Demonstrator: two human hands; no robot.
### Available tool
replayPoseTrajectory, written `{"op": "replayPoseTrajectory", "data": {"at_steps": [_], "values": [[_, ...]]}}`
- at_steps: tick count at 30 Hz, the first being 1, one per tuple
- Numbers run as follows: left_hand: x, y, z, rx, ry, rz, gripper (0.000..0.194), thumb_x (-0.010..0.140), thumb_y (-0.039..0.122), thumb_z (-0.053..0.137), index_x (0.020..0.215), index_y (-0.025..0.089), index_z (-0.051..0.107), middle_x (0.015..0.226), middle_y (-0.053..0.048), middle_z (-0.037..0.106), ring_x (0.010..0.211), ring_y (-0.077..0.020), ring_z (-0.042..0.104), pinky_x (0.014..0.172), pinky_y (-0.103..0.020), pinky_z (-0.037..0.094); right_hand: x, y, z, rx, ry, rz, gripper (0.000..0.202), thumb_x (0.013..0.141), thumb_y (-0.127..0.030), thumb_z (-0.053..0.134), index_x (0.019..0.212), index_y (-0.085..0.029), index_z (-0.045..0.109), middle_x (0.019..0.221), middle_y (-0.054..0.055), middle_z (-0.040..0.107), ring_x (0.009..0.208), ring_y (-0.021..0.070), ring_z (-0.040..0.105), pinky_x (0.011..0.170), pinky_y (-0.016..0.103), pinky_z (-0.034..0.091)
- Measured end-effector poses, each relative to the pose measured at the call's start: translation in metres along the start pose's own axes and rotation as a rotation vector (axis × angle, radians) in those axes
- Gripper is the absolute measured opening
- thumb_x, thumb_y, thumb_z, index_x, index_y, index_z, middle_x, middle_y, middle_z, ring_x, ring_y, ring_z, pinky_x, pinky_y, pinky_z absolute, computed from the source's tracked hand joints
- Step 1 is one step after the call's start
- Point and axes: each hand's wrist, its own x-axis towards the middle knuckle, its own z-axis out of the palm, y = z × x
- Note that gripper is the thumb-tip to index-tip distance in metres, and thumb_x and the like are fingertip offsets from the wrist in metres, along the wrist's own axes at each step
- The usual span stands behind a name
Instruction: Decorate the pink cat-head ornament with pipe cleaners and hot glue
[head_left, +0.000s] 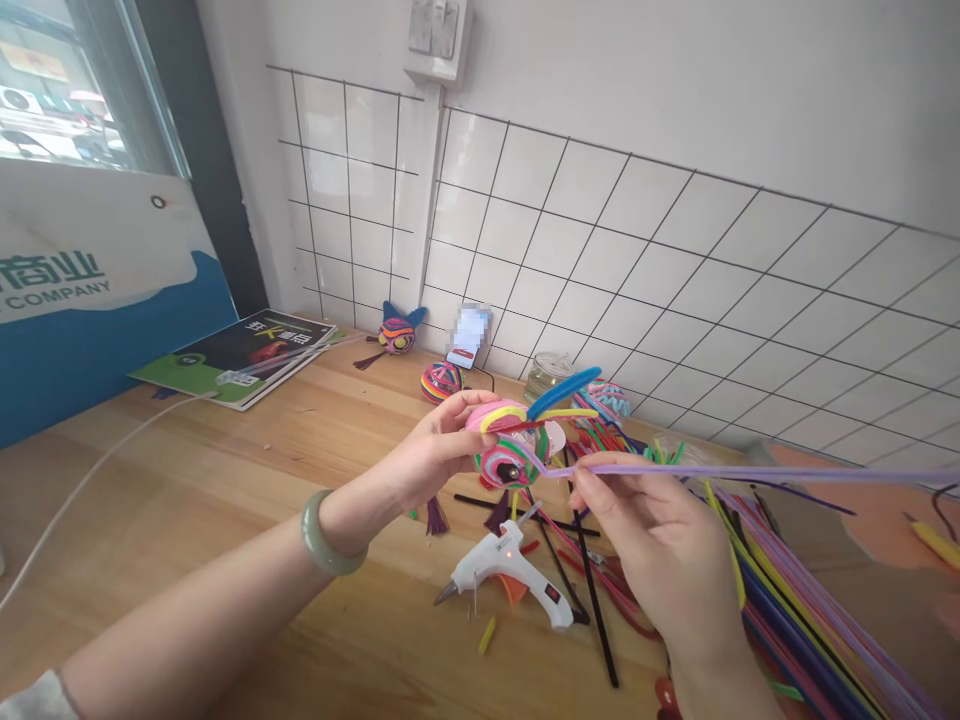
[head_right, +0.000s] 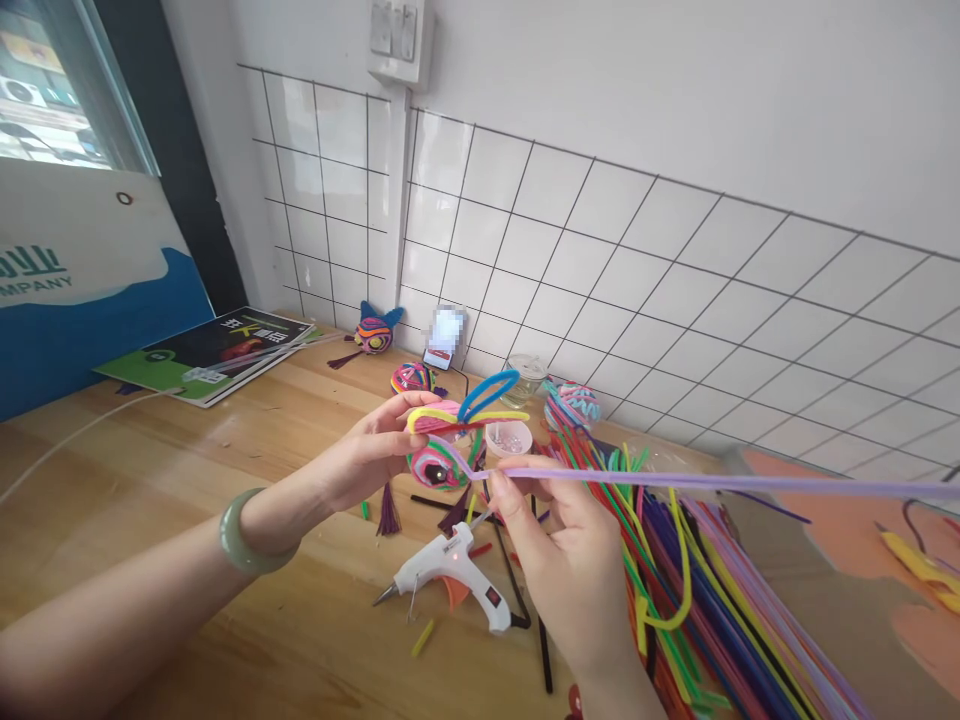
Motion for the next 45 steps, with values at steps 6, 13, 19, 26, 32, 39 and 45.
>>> {"op": "replayPoseTrajectory", "data": {"at_steps": [6,13,19,26,32,39,45], "values": [[0.0,-0.002,0.001,-0.007,0.003,-0.099,0.041,0.071,0.022,0.073,0.109,0.023,0.059,0.115,-0.006,0.063,0.08,-0.0172,0.063,0.066,-0.031,0.053,0.006,0.004,0.004,0.054,0.042,0.063,0.016,0.082,-0.037,0.066,0.088,-0.022,0.067,0.076,0.001,0.069,0.065,0.0141,0.064,0.061,0.024,0.055],[0.003,0.001,-0.005,-0.023,0.087,-0.104,0.039,0.073,0.022,0.071,0.11,0.021,0.058,0.105,-0.007,0.066,0.085,-0.02,0.064,0.075,-0.037,0.054,0.015,0.02,0.0,-0.033,-0.048,0.174,0.029,0.083,-0.048,0.06,0.091,-0.02,0.064,0.078,0.004,0.068,0.064,0.0158,0.061,0.061,0.027,0.052],[0.007,0.005,-0.012,-0.08,0.166,-0.097,0.036,0.073,0.024,0.068,0.108,0.021,0.059,0.101,-0.008,0.068,0.09,-0.0229,0.065,0.081,-0.044,0.054,0.016,0.026,0.006,-0.082,-0.394,0.3,0.033,0.08,-0.052,0.059,0.081,-0.02,0.066,0.066,0.002,0.063,0.06,0.0174,0.06,0.055,0.027,0.047],[0.003,-0.007,-0.005,-0.047,0.123,-0.179,0.032,0.076,0.023,0.067,0.107,0.02,0.06,0.094,-0.006,0.066,0.076,-0.017,0.063,0.073,-0.039,0.056,0.017,0.026,0.013,0.281,-0.272,0.356,0.04,0.078,-0.056,0.064,0.09,-0.017,0.061,0.066,-0.002,0.058,0.048,0.0085,0.046,0.048,0.023,0.038],[0.001,-0.013,-0.004,-0.03,0.038,-0.246,0.037,0.076,0.026,0.072,0.111,0.023,0.061,0.101,-0.005,0.066,0.079,-0.0164,0.064,0.075,-0.036,0.056,0.017,0.029,0.015,0.37,-0.298,0.413,0.038,0.078,-0.052,0.067,0.068,-0.016,0.058,0.063,-0.002,0.058,0.046,0.0057,0.045,0.048,0.021,0.035],[0.01,-0.002,-0.017,-0.126,0.087,-0.189,0.029,0.08,0.027,0.065,0.108,0.02,0.06,0.1,-0.008,0.068,0.087,-0.0233,0.067,0.078,-0.043,0.056,0.039,0.065,-0.014,0.328,-0.191,0.439,0.04,0.072,-0.057,0.068,0.078,-0.019,0.057,0.074,0.001,0.061,0.058,0.0091,0.051,0.054,0.022,0.041],[0.013,0.005,-0.022,-0.234,0.141,-0.218,0.028,0.084,0.029,0.055,0.102,0.01,0.064,0.091,-0.013,0.07,0.084,-0.0248,0.067,0.078,-0.04,0.055,0.048,0.12,-0.017,-0.062,-0.436,0.596,0.042,0.073,-0.058,0.06,0.063,-0.017,0.055,0.063,0.004,0.062,0.045,0.0088,0.045,0.043,0.023,0.031]]}}
